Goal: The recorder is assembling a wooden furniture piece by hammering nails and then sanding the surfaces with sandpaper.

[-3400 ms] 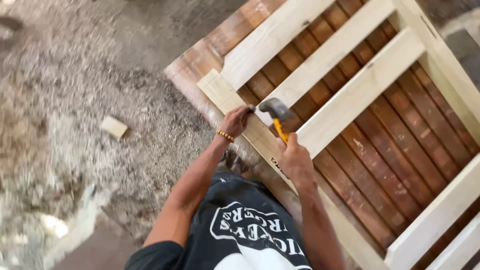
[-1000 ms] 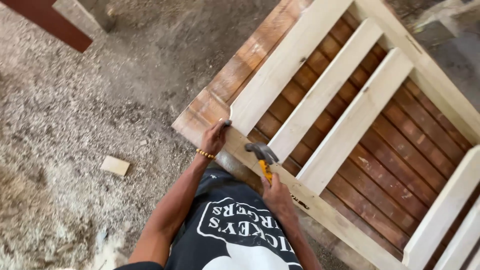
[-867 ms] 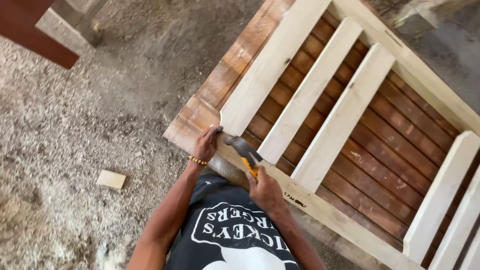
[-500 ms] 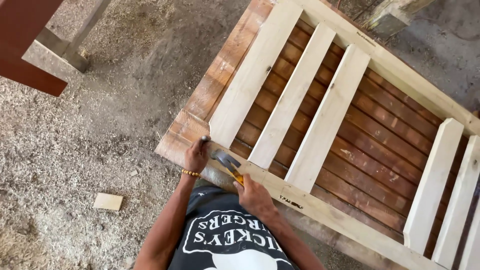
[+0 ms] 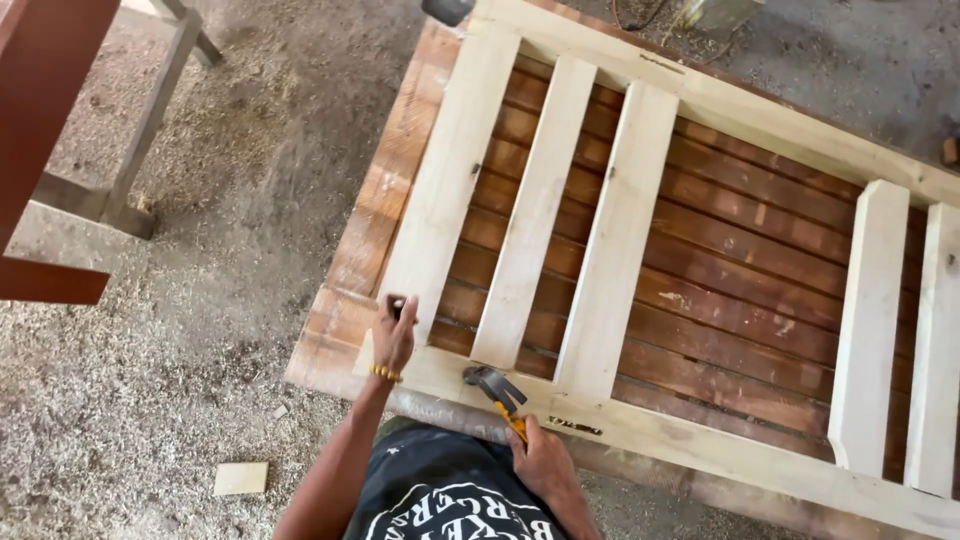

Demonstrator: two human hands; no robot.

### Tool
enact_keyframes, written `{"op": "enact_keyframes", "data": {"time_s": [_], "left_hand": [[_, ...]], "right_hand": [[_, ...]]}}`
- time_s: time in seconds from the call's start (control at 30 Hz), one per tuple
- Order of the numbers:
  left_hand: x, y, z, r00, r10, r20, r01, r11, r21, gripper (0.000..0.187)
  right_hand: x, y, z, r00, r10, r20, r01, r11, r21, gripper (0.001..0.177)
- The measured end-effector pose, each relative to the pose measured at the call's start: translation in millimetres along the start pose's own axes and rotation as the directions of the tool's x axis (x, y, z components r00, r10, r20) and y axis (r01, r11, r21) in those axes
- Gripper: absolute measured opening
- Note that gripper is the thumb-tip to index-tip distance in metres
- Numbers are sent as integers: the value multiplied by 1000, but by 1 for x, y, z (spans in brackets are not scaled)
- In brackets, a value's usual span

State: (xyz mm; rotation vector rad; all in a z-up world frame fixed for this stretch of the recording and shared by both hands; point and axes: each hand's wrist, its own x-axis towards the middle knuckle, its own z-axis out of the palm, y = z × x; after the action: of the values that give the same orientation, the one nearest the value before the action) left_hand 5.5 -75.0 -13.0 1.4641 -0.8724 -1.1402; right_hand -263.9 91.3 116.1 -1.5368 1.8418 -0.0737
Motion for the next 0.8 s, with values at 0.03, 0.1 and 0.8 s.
{"op": "enact_keyframes", "data": {"time_s": [0.03,0.1,0.8], "left_hand": [[14,20,14,1000,1,5,-1,1000,5,30],[50,64,42,983,-169,75,143,953,266,32],[246,99,151,927,-116,356,-277,425,862,28]], "right_hand": [[0,4,3,1000,3,-1,-3,1000,6,38],[9,9,7,995,77,59,-80,995,66,41],[34,136,170,911,361,-199,-276,893,356,43]]}}
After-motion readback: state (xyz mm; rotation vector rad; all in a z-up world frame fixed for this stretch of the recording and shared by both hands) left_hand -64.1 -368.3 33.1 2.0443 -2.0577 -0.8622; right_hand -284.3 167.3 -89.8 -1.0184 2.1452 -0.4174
